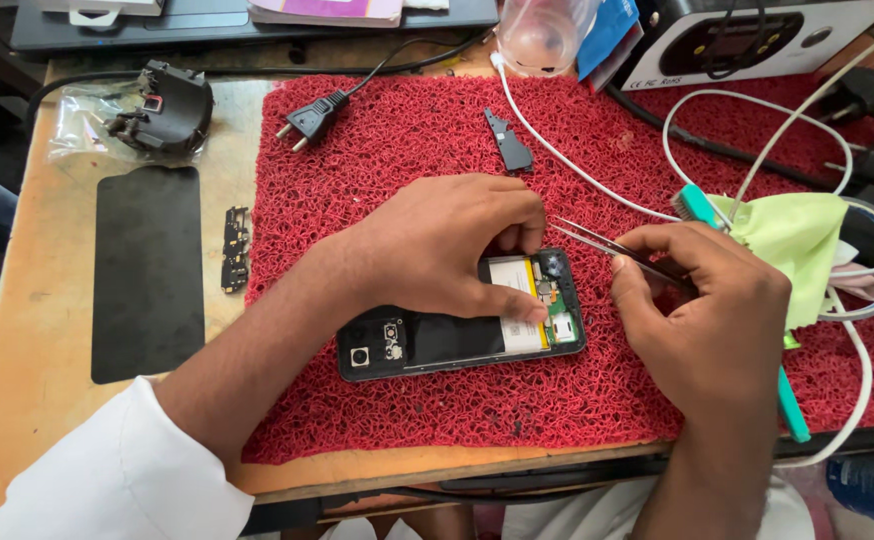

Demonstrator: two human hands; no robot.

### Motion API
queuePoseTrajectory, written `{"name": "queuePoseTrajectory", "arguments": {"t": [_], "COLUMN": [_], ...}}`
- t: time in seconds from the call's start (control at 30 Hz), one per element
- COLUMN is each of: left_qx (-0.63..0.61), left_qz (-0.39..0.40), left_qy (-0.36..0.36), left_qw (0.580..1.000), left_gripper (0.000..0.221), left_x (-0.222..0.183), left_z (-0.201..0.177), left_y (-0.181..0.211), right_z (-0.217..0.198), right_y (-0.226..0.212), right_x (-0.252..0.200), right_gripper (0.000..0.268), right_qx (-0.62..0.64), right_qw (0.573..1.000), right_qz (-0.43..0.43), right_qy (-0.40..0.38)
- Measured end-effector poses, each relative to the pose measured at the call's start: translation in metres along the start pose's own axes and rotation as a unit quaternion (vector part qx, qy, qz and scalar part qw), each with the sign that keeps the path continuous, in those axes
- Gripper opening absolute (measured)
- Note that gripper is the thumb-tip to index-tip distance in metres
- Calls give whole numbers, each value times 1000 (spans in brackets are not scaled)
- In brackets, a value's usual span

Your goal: The person receives a blue smartphone from another individual and places it on a red work mat. They then use tweezers to carefully manipulate internal components of a disassembled black smartphone, specifically adjusting a ribbon cable near the battery area.

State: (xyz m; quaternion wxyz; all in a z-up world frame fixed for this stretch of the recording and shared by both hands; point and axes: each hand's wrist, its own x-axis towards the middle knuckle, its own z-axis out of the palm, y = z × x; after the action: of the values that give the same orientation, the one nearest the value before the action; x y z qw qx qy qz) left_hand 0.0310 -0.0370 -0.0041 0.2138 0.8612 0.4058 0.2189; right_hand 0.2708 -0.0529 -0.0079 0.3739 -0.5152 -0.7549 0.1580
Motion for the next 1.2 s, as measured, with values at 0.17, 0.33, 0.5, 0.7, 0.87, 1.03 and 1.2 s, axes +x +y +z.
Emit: {"name": "queuePoseTrajectory", "arguments": {"t": [0.17, 0.33, 0.5, 0.7, 0.87, 1.03, 1.2], "left_qx": [6, 20, 37, 33, 32, 22, 26], "left_qz": [-29, -37, -79, -102, -90, -110, -108], "left_qy": [1, 36, 73, 66, 88, 74, 85], "left_qw": [1000, 998, 994, 992, 992, 991, 990], "left_gripper": [42, 37, 41, 41, 41, 37, 37], "left_x": [3, 2, 5, 7, 6, 8, 8], "left_z": [3, 11, 23, 25, 27, 27, 28], "left_y": [0, 4, 11, 11, 11, 9, 10], "right_z": [-1, -4, -3, -4, -4, -4, -5], "right_y": [-2, -3, 2, 2, 4, 7, 10], "right_x": [-1, 0, -1, -2, -2, -3, -4], "right_gripper": [18, 20, 16, 19, 17, 19, 17], "right_qx": [30, -7, 1, 37, 28, 47, 36], "right_qw": [999, 998, 1000, 998, 999, 998, 998], "right_qz": [22, -58, 14, 20, -18, 12, -11], "right_qy": [-9, -10, -6, -37, -38, -47, -55]}}
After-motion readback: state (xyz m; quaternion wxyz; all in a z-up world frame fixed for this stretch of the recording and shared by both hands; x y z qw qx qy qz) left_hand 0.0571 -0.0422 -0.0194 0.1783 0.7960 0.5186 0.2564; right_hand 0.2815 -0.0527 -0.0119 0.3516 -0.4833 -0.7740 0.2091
